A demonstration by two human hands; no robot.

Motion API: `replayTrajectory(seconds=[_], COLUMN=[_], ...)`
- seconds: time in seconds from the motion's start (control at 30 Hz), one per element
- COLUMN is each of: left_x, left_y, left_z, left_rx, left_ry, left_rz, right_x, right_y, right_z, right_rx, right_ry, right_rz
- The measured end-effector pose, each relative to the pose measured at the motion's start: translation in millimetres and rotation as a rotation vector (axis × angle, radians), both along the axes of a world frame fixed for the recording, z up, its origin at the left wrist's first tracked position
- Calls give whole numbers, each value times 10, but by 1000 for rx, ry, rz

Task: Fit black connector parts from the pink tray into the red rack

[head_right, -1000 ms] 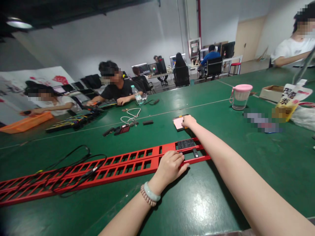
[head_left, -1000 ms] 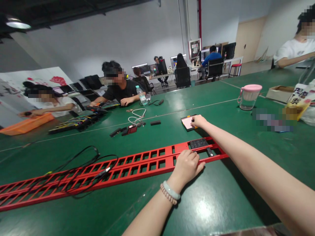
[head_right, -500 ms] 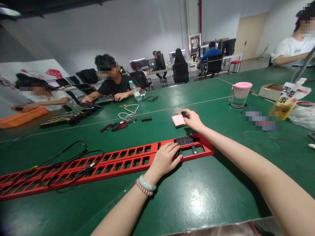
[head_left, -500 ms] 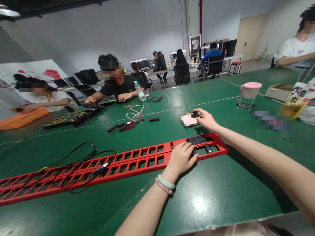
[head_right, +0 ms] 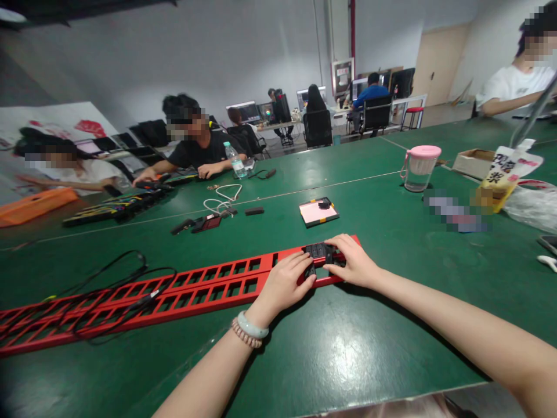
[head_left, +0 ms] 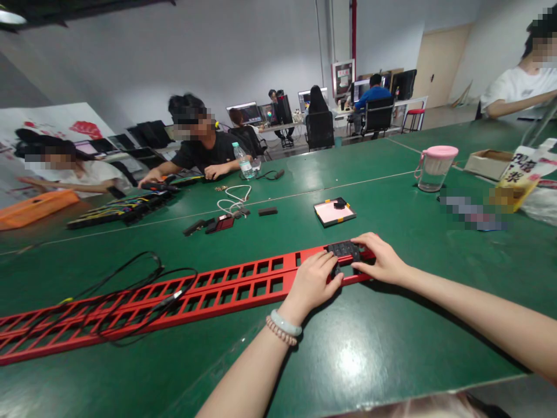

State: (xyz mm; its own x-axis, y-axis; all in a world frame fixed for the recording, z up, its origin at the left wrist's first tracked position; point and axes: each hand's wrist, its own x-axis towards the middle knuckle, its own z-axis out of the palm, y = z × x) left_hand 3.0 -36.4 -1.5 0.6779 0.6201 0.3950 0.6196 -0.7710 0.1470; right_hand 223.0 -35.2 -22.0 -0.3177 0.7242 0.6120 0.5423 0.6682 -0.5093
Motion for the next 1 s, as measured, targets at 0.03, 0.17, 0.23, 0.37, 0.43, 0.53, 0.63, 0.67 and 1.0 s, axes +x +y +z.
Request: replayTrajectory(seconds=[0.03,0.17,0.23,0.37,0.43,0.53,0.63,0.67,1.0], left_x=[0,-6,-9,-10,-11,-12,-11,-9,-2], left_y=[1,-2,-5,-10,-9,0,15,19,27], left_z=[0,8,15,17,7,-16,-33,-35,-33], left_rx=[-3,-11,-17,-44,-55,-78,-107,-113,-120], left_ry=[2,3,2,-1,-21,-57,-72,-73,-76], left_rz=[-1,-24,-29,-15,-7,9,24,28,31], right_x=[-2,-12,-17,-22,-24,-27,-26,-25,-33], right_y=[-4,-11,-13,-17,-18,-19,-19,-19,-18], right_z=[0,8,12,15,14,10,5,3,25], right_rx=[1,-25,-28,-33,-38,-36,-27,-25,-25], right_ry=[-25,-114,-125,-131,-136,-146,-166,-175,-257], right_rz=[11,54,69,91,108,132,145,145,147])
